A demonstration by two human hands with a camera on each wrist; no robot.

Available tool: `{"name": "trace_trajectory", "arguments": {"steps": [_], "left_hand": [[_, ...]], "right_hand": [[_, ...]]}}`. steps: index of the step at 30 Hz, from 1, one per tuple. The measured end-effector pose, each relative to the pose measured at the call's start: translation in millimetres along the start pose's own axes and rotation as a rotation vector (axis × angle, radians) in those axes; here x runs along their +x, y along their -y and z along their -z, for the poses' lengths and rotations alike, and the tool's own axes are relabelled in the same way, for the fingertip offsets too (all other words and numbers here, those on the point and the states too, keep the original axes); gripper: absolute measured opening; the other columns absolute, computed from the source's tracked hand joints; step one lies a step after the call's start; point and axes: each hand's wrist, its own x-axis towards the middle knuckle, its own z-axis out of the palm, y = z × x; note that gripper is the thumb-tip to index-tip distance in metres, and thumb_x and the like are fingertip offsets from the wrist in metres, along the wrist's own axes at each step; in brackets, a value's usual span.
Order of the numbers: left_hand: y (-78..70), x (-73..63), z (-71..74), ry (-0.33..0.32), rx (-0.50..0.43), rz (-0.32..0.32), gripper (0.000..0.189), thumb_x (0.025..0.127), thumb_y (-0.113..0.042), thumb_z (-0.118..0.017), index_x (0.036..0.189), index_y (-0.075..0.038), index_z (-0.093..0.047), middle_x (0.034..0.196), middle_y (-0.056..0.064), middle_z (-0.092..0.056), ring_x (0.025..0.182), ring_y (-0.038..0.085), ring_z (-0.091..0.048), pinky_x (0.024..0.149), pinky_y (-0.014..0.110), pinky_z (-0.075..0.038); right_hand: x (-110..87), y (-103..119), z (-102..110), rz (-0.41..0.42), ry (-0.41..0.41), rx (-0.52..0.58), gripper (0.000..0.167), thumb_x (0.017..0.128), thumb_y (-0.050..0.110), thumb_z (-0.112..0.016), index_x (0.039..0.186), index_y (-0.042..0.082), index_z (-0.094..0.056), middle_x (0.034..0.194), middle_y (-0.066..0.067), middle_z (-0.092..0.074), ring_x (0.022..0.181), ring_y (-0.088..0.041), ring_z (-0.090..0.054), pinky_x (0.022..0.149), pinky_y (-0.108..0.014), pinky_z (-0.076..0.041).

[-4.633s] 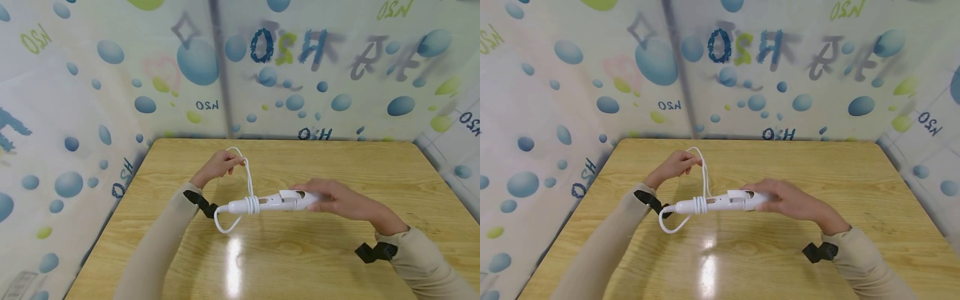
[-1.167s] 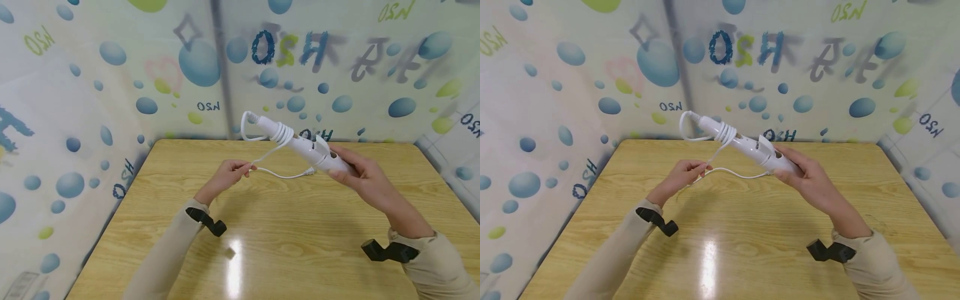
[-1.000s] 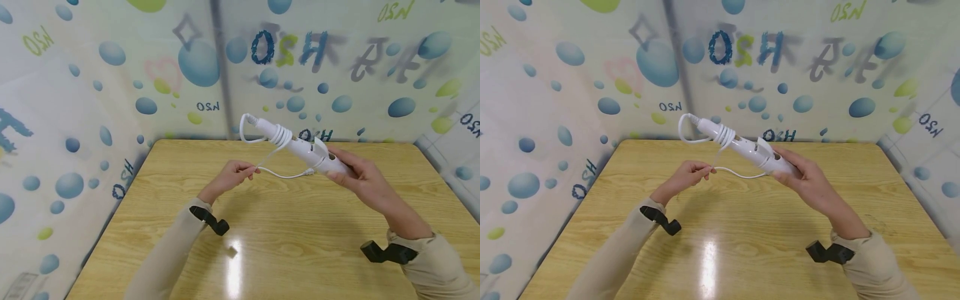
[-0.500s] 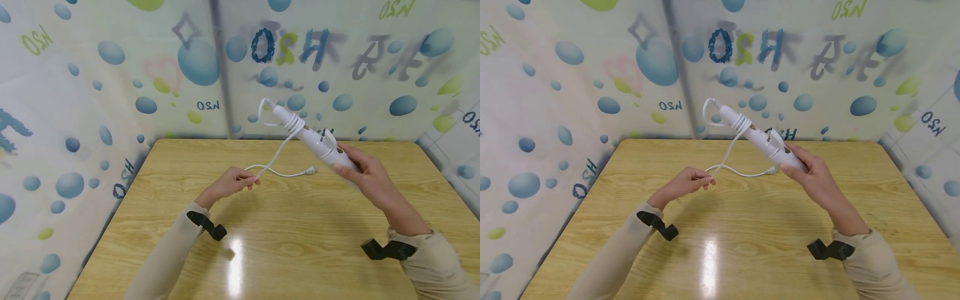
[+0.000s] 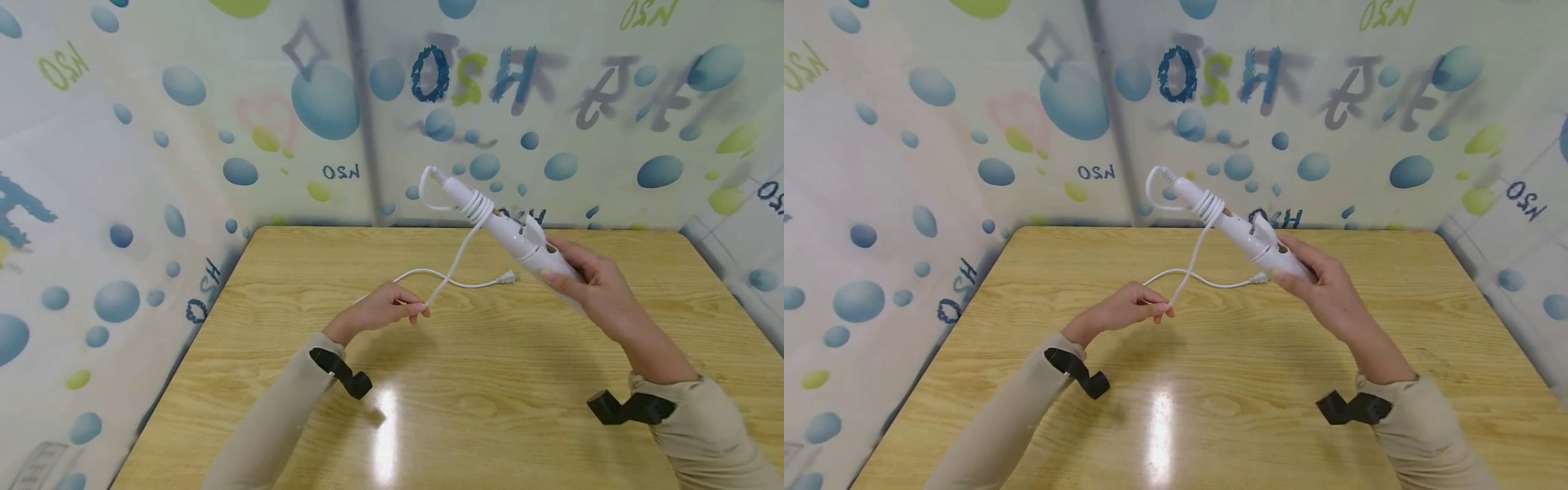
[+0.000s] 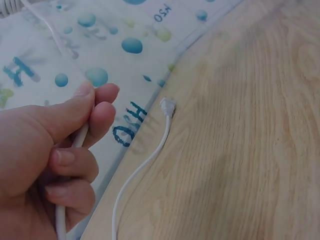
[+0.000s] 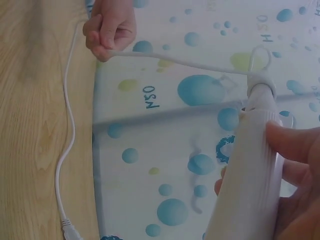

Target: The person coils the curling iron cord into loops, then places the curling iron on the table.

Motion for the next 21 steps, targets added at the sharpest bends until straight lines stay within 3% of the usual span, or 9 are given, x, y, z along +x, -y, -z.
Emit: {"name": "trace_trajectory", "arguments": {"steps": [5,10,17,21], "left_hand": [[7.6,6.1,11.0,-0.155,0.05,-0.002,0.022,0.095,-0.011,-0.052,0.096,0.003,-0.069,0.07,0.013,-0.06,0.048,0.008,-0.035,0.044,0.02,-0.029],[7.3,17.4,26.8,-0.265,0.043,0.023,0.024,0.095,-0.015,-0.051,0.095,0.003,-0.068,0.069,0.011,-0.058,0.045,0.008,-0.035,0.042,0.021,-0.03],[-2.0,25.9,49.2,-0.319,0.091,0.126,0.024,0.089,-0.02,-0.062,0.083,0.002,-0.069,0.06,0.002,-0.054,0.048,0.011,-0.038,0.046,0.023,-0.032],[-12.4,26.3,60.6,-0.23,0.137,0.082,0.023,0.09,-0.02,-0.061,0.085,0.001,-0.068,0.067,0.003,-0.055,0.058,0.012,-0.041,0.055,0.025,-0.037]], "right_hand": [[-4.0,3,-2,0.054,0.057,0.023,0.05,0.093,0.005,-0.053,0.14,0.004,-0.037,0.126,-0.015,-0.046,0.092,-0.008,-0.052,0.069,-0.018,-0.046],[-6.7,3,-3,0.097,0.194,0.156,0.05,0.094,0.0,-0.049,0.141,0.006,-0.035,0.127,0.004,-0.047,0.1,-0.008,-0.053,0.075,-0.021,-0.047],[-9.5,-3,3,0.094,0.38,0.264,0.052,0.093,-0.003,-0.047,0.14,0.017,-0.04,0.127,0.01,-0.046,0.099,-0.011,-0.054,0.076,-0.024,-0.048],[-10.8,-7,8,0.1,0.497,0.207,0.05,0.092,-0.001,-0.05,0.139,0.014,-0.042,0.123,0.008,-0.048,0.091,-0.014,-0.053,0.069,-0.028,-0.048]]}}
